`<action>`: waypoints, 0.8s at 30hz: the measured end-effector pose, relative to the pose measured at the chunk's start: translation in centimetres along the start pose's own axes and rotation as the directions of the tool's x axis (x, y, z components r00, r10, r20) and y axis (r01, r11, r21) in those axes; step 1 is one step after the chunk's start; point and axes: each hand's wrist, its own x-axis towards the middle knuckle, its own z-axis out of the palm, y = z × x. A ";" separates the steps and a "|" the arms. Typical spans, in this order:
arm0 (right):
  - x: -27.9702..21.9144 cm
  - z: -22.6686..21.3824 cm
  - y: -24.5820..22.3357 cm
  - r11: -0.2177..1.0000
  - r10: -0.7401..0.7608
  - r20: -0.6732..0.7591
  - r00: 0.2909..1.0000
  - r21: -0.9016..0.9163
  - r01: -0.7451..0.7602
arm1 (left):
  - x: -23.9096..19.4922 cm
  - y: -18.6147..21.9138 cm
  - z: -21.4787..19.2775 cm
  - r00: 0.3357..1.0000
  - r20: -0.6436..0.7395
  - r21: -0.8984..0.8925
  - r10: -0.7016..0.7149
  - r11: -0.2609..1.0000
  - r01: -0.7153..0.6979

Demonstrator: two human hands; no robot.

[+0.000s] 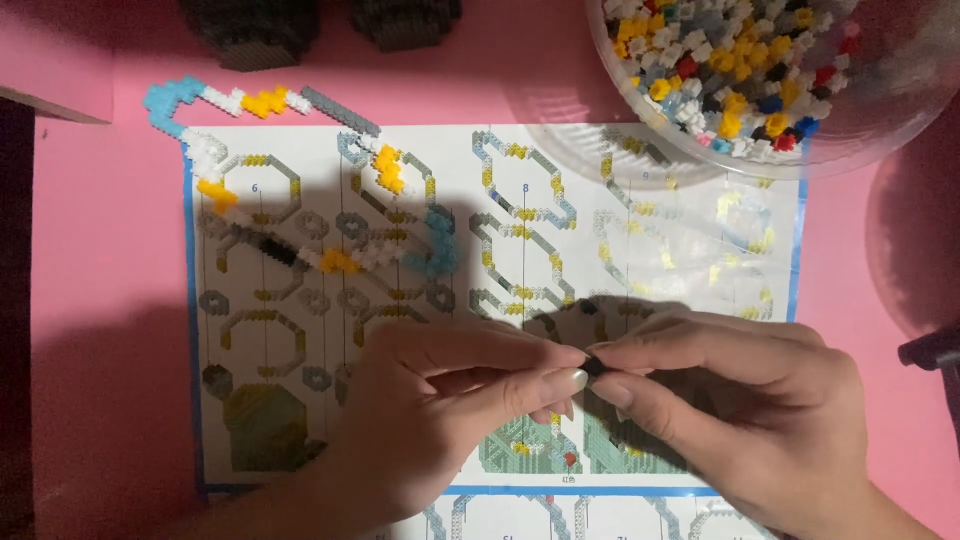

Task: Assembling a model using small interlocking plastic blocks while following a printed diagram.

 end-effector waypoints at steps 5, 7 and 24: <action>-0.3 -0.2 0.6 0.998 0.049 0.002 0.999 0.034 -0.050 | -0.1 0.4 0.2 0.999 0.024 0.020 0.031 0.999 -0.032; -0.5 -0.3 0.9 0.995 0.096 -0.015 0.995 0.038 -0.095 | 0.0 0.6 0.2 1.000 0.011 0.026 -0.008 1.000 0.007; -0.7 -2.3 2.7 0.811 0.453 0.189 0.871 0.319 -0.490 | 0.5 -0.3 -1.1 0.847 0.304 0.254 0.437 0.820 -0.514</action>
